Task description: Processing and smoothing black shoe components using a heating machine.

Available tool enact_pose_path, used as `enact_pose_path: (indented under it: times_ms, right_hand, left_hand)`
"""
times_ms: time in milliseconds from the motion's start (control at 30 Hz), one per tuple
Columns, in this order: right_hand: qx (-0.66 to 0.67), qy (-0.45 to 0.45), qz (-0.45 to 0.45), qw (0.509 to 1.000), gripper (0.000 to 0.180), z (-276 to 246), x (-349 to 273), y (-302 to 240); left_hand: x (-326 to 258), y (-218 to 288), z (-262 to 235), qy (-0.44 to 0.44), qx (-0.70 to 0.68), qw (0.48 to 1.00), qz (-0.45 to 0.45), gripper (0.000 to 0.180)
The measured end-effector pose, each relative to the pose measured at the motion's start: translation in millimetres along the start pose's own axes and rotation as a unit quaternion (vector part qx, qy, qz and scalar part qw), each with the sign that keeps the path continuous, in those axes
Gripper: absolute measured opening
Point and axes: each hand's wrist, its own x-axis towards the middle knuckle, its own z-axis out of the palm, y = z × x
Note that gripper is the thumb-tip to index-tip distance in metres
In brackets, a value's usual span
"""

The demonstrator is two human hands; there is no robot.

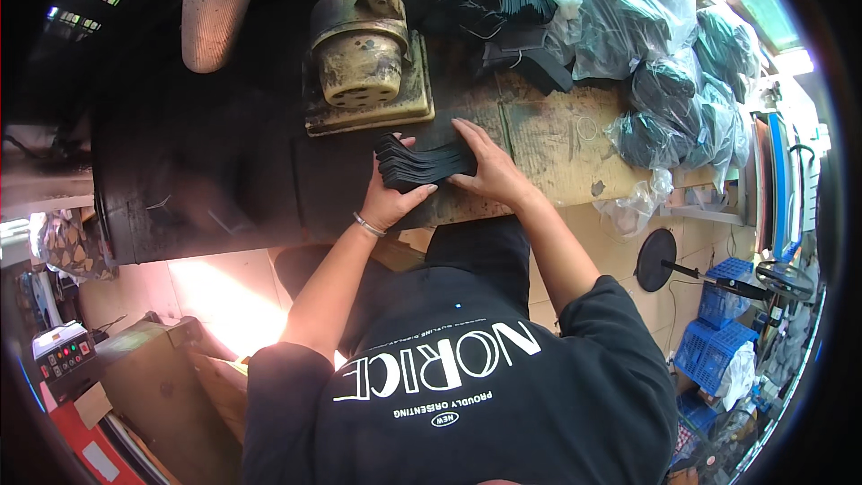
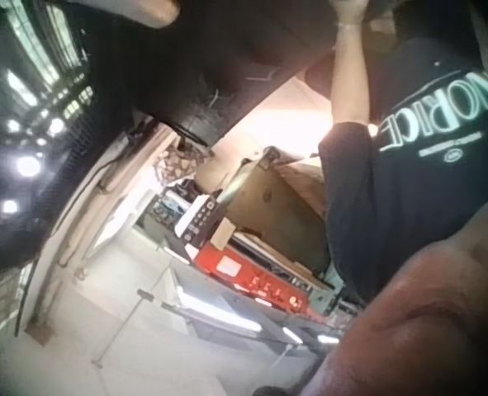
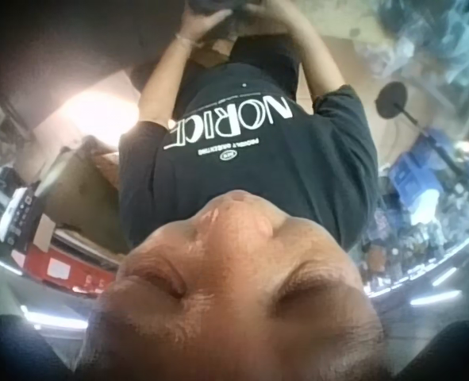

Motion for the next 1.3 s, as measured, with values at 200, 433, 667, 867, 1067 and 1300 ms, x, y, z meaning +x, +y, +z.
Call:
enact_pose_path:
  times_ms: [200, 433, 667, 867, 1067, 1300]
  right_hand:
    - [0.065, 0.114, -0.030, 0.991, 0.082, 26.7, 20.9, 13.1]
    - [-0.040, 0.114, -0.031, 0.992, 0.084, 21.8, 30.1, 5.4]
    - [-0.139, 0.164, -0.056, 0.975, 0.080, 28.1, 23.1, -19.9]
    - [-0.191, 0.049, -0.080, 0.977, 0.072, 58.6, 14.8, -21.9]
    - [-0.193, 0.035, -0.063, 0.978, 0.076, 35.4, 16.7, -15.0]
    - [-0.063, 0.058, -0.094, 0.992, 0.057, 20.9, 26.6, 2.2]
  left_hand:
    - [27.2, 2.3, -12.9, -0.019, 0.118, 0.992, 0.039, 0.076]
    - [27.3, -14.2, -11.8, 0.048, 0.117, 0.992, 0.024, 0.055]
    - [24.4, -12.1, 2.8, 0.060, 0.179, 0.978, 0.086, 0.068]
    - [24.3, -18.2, -7.7, 0.022, 0.255, 0.960, 0.114, 0.054]
    - [30.9, -8.2, -23.6, -0.006, 0.136, 0.989, 0.053, 0.039]
    - [26.7, -8.2, -27.6, 0.012, 0.074, 0.997, 0.025, 0.063]
